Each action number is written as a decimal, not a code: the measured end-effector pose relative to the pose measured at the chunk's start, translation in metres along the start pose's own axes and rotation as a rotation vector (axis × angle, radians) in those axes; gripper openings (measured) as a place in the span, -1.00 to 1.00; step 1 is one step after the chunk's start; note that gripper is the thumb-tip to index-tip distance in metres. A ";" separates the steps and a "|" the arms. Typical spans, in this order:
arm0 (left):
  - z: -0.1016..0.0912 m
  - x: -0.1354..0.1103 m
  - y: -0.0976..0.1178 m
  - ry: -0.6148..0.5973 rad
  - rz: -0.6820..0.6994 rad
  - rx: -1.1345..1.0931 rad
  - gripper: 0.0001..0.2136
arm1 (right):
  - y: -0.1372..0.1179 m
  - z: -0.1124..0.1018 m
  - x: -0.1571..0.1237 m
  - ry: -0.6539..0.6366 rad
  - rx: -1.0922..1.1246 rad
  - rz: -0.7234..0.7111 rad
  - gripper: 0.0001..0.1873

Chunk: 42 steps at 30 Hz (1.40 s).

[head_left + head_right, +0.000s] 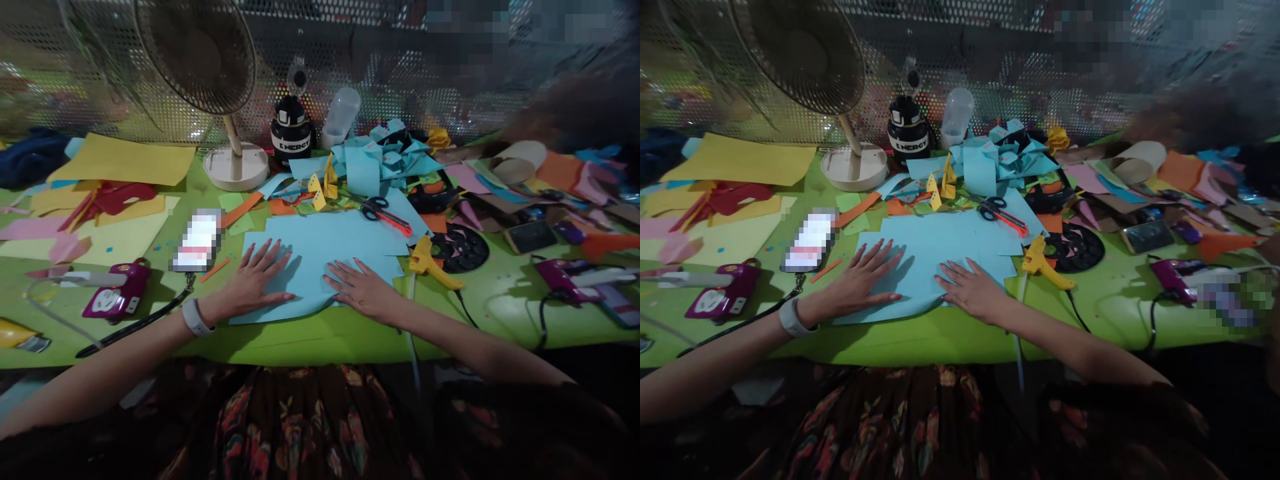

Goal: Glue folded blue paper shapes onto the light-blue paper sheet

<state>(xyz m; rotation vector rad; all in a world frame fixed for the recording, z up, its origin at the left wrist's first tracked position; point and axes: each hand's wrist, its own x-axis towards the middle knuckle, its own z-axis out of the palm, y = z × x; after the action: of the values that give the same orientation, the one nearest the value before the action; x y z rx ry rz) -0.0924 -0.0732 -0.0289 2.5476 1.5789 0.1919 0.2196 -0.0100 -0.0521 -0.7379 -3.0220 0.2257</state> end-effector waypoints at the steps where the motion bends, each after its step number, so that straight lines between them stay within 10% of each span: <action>1: -0.004 0.001 0.005 0.002 0.021 -0.012 -0.18 | 0.001 -0.005 0.002 -0.018 0.022 0.008 -0.44; 10: -0.015 0.026 0.046 -0.011 0.267 0.000 -0.52 | -0.017 -0.060 -0.001 -0.021 0.121 0.119 -0.39; 18: -0.032 0.030 0.010 0.171 0.334 -0.275 -0.61 | 0.048 -0.133 -0.050 0.217 0.415 0.219 -0.42; 25: -0.009 0.017 -0.009 -0.004 0.383 -0.302 -0.66 | 0.071 -0.067 -0.046 -0.250 0.304 -0.079 -0.30; 33: -0.011 0.011 -0.003 -0.168 0.379 -0.131 -0.45 | 0.077 -0.041 -0.032 -0.199 0.228 -0.068 -0.32; 42: 0.016 0.000 0.017 -0.029 0.346 -0.127 -0.38 | 0.072 -0.037 -0.026 -0.276 0.314 -0.024 -0.37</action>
<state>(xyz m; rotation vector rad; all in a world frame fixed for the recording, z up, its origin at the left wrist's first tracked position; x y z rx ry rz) -0.0745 -0.0810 -0.0416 2.6874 1.0680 0.2784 0.2773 0.0466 -0.0259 -0.6907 -3.1248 0.8441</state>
